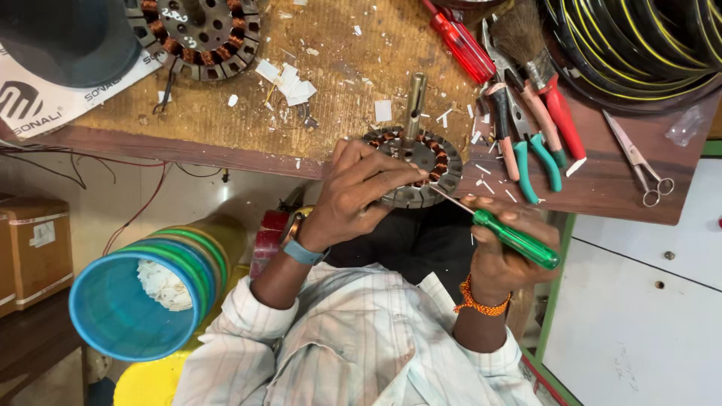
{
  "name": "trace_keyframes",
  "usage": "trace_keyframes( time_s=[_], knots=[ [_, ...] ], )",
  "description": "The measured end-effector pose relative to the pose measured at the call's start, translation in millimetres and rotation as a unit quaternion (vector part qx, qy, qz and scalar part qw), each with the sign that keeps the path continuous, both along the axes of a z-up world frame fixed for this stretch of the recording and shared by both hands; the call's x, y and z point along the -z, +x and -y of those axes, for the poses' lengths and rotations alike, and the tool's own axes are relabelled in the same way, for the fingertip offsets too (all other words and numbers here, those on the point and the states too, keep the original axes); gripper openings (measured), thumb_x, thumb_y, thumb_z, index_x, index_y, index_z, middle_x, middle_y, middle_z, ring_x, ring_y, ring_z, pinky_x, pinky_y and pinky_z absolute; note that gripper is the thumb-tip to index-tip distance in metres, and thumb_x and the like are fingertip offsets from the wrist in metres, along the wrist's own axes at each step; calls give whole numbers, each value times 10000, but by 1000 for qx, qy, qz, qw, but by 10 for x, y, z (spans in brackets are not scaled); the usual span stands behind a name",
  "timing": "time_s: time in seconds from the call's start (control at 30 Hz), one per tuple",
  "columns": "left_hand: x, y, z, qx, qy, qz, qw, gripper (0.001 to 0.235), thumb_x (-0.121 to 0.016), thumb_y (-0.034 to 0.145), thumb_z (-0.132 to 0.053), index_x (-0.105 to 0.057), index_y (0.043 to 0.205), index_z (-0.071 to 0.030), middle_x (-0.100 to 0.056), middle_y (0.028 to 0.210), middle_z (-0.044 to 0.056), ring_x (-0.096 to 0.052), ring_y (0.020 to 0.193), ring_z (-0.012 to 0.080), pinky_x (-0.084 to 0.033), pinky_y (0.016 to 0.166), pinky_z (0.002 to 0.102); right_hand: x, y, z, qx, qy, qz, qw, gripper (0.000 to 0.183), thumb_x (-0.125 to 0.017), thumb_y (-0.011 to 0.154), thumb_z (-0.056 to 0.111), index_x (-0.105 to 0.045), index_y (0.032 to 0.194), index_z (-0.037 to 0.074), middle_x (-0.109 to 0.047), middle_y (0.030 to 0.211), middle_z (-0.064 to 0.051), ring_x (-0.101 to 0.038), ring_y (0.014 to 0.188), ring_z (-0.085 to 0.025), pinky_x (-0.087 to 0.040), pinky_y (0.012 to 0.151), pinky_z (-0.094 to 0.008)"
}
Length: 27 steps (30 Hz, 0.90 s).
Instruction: The person inserts small white insulating pieces into the slots of a motor stator, using a green screwdriver to push them in and scissors to trim excess material. The person repeats this process for multiple slots on the stator.
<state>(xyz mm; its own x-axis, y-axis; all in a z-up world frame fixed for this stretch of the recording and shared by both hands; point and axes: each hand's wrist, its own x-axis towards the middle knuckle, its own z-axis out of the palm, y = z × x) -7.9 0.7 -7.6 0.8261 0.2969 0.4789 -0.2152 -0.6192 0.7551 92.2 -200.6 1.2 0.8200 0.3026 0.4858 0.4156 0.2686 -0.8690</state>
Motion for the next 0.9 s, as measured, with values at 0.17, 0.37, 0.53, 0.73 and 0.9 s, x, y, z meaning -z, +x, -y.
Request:
trace_keyframes(
  time_s=[0.17, 0.37, 0.53, 0.73, 0.9],
  knots=[
    [-13, 6, -12, -3, 1, -1, 1000, 596, -689, 676, 4, -731, 1247, -163, -711, 1163, -41, -541, 980, 225, -382, 895, 367, 16, -22, -28, 15, -24, 10, 1000, 352, -848, 938, 62, -553, 1117, -9, -708, 1022, -203, -765, 925, -298, -685, 834, -463],
    [-96, 24, -46, 9, 9, -12, 1000, 602, -728, 716, -5, -718, 1298, -159, -700, 1137, -29, -536, 969, 236, -396, 893, 378, -111, -4, -61, -17, -78, 6, 997, 295, -841, 948, 47, -609, 1107, -42, -715, 1023, -209, -752, 967, -298, -664, 902, -448],
    [-162, 30, -108, 29, 15, -25, 999, 596, -752, 744, -9, -699, 1315, -174, -679, 1148, -13, -565, 1035, 259, -432, 934, 389, -407, -32, -235, 0, -164, 54, 985, 267, -836, 956, 37, -616, 1082, -48, -725, 1066, -194, -768, 955, -269, -664, 870, -379],
    [-163, 48, -136, 28, 7, -27, 999, 603, -745, 751, 13, -671, 1331, -135, -672, 1172, 23, -558, 1063, 280, -460, 963, 409, -767, 137, -386, -28, -298, 112, 948, 246, -830, 957, 33, -660, 1119, -39, -762, 1092, -199, -787, 964, -254, -634, 780, -320],
    [-139, 50, -182, 21, -36, -3, 999, 616, -690, 752, 54, -658, 1344, -109, -667, 1187, 62, -568, 1083, 287, -486, 996, 418, -547, 292, -321, -70, -149, 67, 984, 216, -752, 1072, 163, -621, 1159, 14, -752, 1071, -174, -771, 966, -263, -648, 866, -372]
  ],
)
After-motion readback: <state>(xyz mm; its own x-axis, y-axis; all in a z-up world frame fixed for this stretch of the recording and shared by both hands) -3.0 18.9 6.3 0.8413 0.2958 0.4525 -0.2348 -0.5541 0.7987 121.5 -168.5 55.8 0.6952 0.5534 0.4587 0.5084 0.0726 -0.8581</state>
